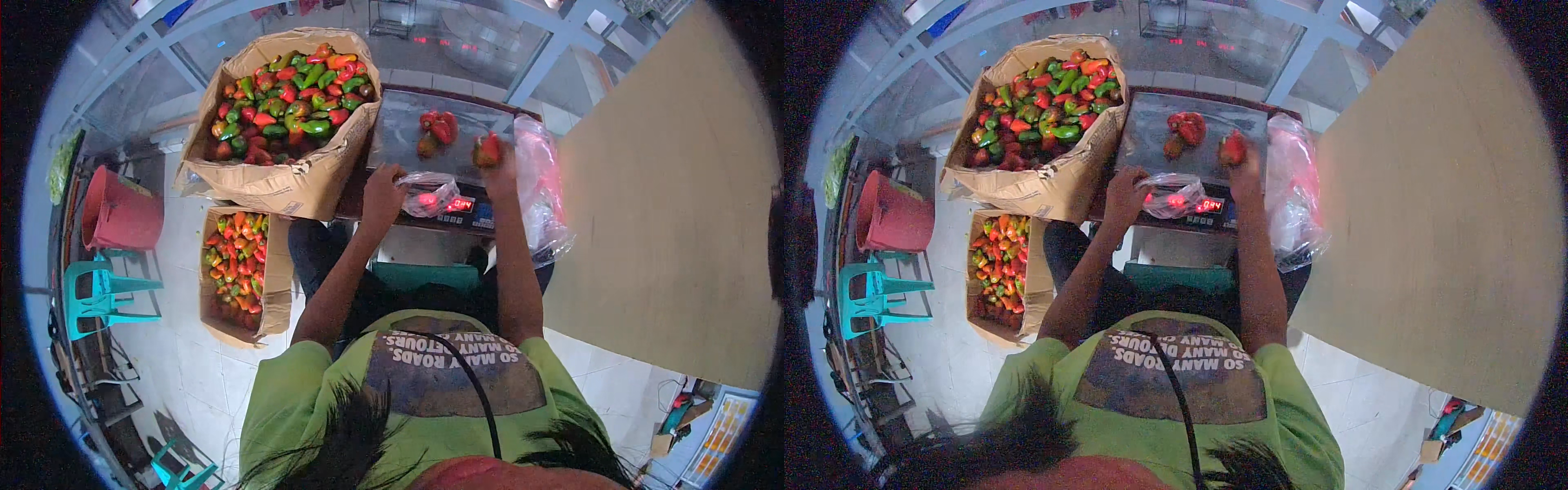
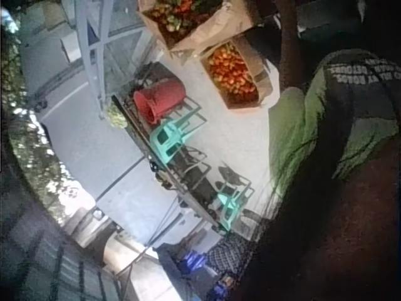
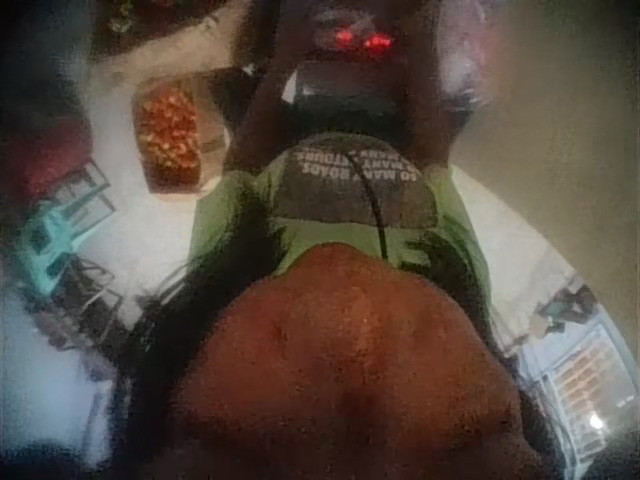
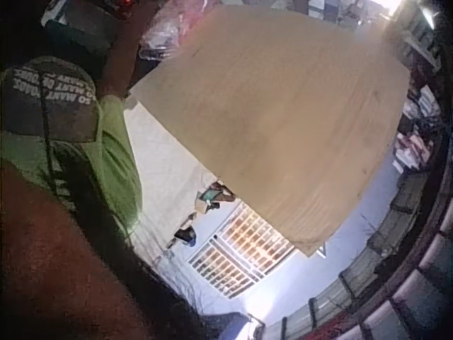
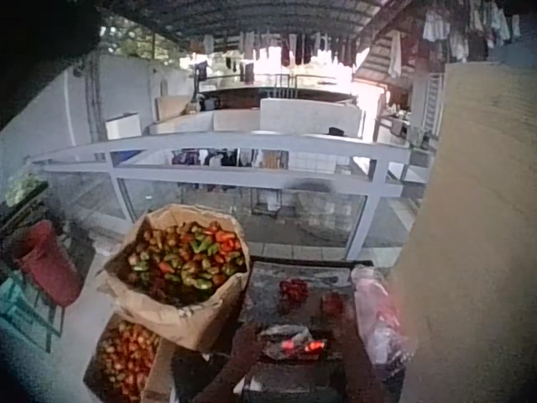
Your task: The person packs peppers by hand from a cardboard box onto a scale and then into plastic bags.
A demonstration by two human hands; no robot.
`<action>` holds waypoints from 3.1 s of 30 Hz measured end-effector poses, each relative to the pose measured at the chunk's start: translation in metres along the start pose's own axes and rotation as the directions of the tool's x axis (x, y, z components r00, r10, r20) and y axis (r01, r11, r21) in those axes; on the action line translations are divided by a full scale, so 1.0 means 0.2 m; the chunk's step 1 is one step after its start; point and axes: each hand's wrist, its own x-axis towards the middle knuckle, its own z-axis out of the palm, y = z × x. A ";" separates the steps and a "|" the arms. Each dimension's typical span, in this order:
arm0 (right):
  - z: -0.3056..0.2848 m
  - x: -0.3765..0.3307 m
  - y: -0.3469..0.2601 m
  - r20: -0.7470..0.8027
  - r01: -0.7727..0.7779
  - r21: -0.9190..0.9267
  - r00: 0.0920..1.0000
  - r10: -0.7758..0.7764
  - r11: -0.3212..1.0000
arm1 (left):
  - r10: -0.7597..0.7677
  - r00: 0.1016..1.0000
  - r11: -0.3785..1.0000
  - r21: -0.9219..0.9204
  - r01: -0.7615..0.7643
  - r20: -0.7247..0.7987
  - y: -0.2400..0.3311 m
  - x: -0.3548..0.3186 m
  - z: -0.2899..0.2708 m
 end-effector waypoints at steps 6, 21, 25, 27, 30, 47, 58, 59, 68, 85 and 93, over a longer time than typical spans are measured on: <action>0.01 -0.27 -0.01 0.455 -0.314 0.359 0.881 0.128 0.879 | -0.019 1.000 1.000 -0.018 0.019 0.008 0.15 0.02 -0.02; 0.02 -0.48 0.20 0.450 -0.543 0.353 0.812 0.371 0.762 | 0.003 0.974 0.935 -0.347 0.078 0.228 0.52 -0.26 -0.07; -0.04 -0.52 0.30 0.508 -0.053 -0.247 0.843 0.176 0.967 | -0.004 0.999 0.879 -0.476 0.029 0.053 0.47 -0.29 -0.01; -0.03 -0.52 0.27 0.589 0.282 -0.489 0.804 0.074 0.825 | -0.153 0.970 0.868 -0.443 0.222 0.188 0.49 -0.24 -0.11; 0.07 -0.51 -0.01 0.667 0.350 -0.673 0.668 0.330 0.652 | -0.255 0.954 0.785 -0.542 0.299 0.156 0.36 -0.24 -0.11; 0.29 0.46 0.14 0.341 0.338 -0.937 0.940 -0.010 -0.088 | -0.272 0.936 0.669 -0.656 0.350 0.223 0.39 -0.23 -0.23; 0.07 0.42 0.22 0.424 0.446 -0.895 0.833 -0.355 -0.019 | -0.341 0.926 0.690 -0.627 0.362 0.159 0.35 -0.16 -0.22; 0.05 0.41 0.20 0.395 0.446 -0.895 0.820 -0.413 0.029 | -0.340 0.926 0.692 -0.624 0.363 0.162 0.35 -0.15 -0.21; 0.20 -0.37 -0.26 0.681 -0.239 -0.402 0.567 0.463 0.884 | -0.327 0.935 0.727 -0.595 0.343 0.140 0.33 -0.16 -0.17; 0.19 -0.67 0.40 0.235 -0.317 -0.004 0.922 0.309 0.948 | -0.338 0.940 0.691 -0.669 0.273 0.034 0.36 -0.34 -0.09; 0.26 -0.55 -0.16 0.546 0.321 -0.765 0.783 0.299 0.558 | -0.393 0.915 0.596 -0.734 0.325 0.085 0.40 -0.30 -0.25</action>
